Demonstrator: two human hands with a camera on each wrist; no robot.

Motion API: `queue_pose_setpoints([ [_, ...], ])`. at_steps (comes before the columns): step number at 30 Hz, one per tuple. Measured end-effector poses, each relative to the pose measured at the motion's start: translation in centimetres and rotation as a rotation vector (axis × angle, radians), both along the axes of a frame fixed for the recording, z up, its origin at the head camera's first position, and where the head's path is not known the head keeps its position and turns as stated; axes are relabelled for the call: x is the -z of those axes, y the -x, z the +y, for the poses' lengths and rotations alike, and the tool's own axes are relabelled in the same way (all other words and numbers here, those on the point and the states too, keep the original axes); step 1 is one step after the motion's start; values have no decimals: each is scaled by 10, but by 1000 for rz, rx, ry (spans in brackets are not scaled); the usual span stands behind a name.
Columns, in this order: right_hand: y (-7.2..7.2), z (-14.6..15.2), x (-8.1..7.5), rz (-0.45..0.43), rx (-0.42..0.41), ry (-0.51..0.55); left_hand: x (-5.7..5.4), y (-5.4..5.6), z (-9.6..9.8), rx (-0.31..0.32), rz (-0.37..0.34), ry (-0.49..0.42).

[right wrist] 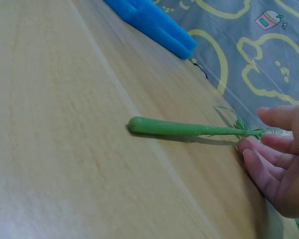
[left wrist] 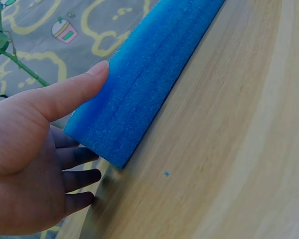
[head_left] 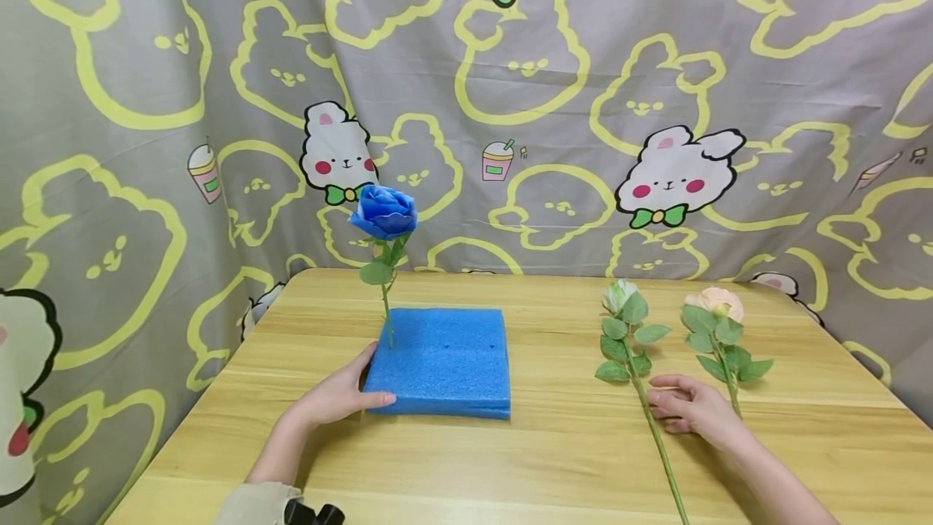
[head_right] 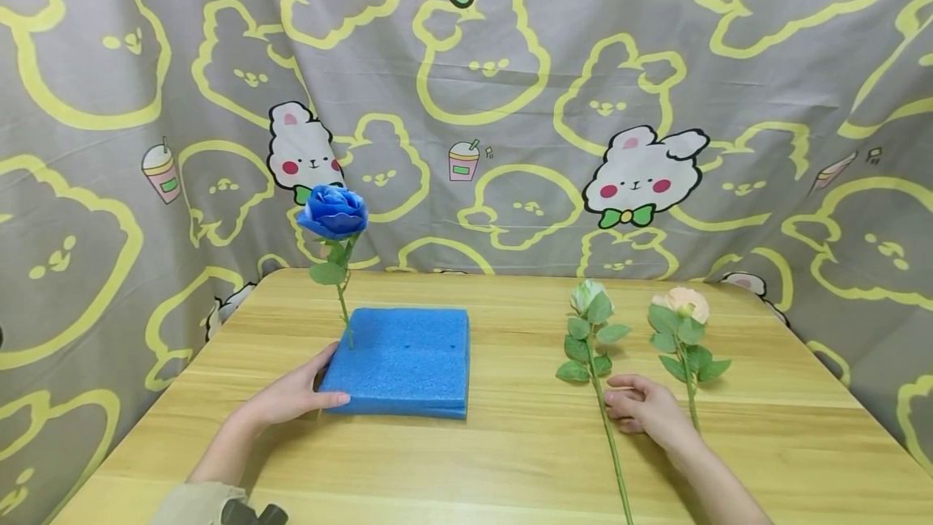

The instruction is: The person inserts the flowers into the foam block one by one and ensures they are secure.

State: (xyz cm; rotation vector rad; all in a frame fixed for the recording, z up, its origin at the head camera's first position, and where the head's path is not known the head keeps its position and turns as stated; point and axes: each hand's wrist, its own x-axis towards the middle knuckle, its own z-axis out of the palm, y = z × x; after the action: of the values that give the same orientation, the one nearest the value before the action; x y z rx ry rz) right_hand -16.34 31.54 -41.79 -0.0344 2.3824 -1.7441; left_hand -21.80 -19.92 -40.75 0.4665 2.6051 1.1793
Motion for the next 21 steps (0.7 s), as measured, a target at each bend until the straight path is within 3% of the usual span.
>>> queue_pose_setpoints([
  [16, 6, -4, 0, 10, -67, -162, -2, -2, 1, -6, -1, 0],
  [21, 6, -4, -2, -4, -76, -157, -4, -3, 1, 1, 0, 6],
])
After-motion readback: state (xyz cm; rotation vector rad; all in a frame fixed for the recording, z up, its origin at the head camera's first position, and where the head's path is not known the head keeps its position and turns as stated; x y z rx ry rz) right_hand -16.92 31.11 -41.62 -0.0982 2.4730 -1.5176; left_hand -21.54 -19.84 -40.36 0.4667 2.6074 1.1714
